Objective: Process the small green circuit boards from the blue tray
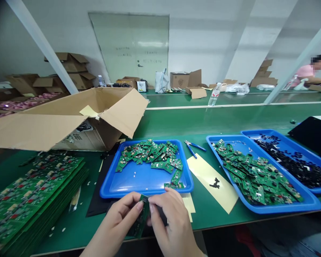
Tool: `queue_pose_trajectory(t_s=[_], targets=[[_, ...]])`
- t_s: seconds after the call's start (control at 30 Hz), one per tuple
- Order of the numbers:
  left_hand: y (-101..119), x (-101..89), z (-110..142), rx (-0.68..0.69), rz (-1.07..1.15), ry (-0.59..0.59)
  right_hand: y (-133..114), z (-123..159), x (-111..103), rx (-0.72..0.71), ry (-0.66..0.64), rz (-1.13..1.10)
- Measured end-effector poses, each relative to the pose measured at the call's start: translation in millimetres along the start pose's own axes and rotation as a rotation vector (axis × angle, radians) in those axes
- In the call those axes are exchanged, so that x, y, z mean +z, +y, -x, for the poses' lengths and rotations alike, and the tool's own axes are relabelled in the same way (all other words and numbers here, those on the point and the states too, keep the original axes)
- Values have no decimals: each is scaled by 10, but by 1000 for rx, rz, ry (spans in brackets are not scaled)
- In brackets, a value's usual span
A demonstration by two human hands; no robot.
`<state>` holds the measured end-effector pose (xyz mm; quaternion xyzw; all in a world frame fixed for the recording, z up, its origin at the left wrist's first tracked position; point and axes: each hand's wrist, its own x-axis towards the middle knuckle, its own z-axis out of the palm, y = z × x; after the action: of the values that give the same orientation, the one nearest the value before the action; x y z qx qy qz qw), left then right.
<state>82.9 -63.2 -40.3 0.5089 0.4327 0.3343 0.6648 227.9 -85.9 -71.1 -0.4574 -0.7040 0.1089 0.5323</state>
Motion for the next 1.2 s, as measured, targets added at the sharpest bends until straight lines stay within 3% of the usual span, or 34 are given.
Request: queue_pose_trajectory(t_s=[0.2,0.3,0.4,0.7,0.87,1.03,1.2], targets=[[23,50,-7,-37,-87,64,18,-12,-80,-50,-103,23],[35,68,-11,-6,-140,89,26,8,-80,-1,-124,33],[29,72,-12,-2,-171,106,29,30,-61,32,-111,54],[49,87,-18,3,-132,121,-12,-27,-17,-83,-74,248],[35,97,-16,-15,-64,92,3,-14,-3,-108,-82,283],[-9,70,-28,-69,-71,156,25,3,-26,-133,-96,269],[-24,82,-57,-80,-66,120,27,-18,-35,-141,-99,284]])
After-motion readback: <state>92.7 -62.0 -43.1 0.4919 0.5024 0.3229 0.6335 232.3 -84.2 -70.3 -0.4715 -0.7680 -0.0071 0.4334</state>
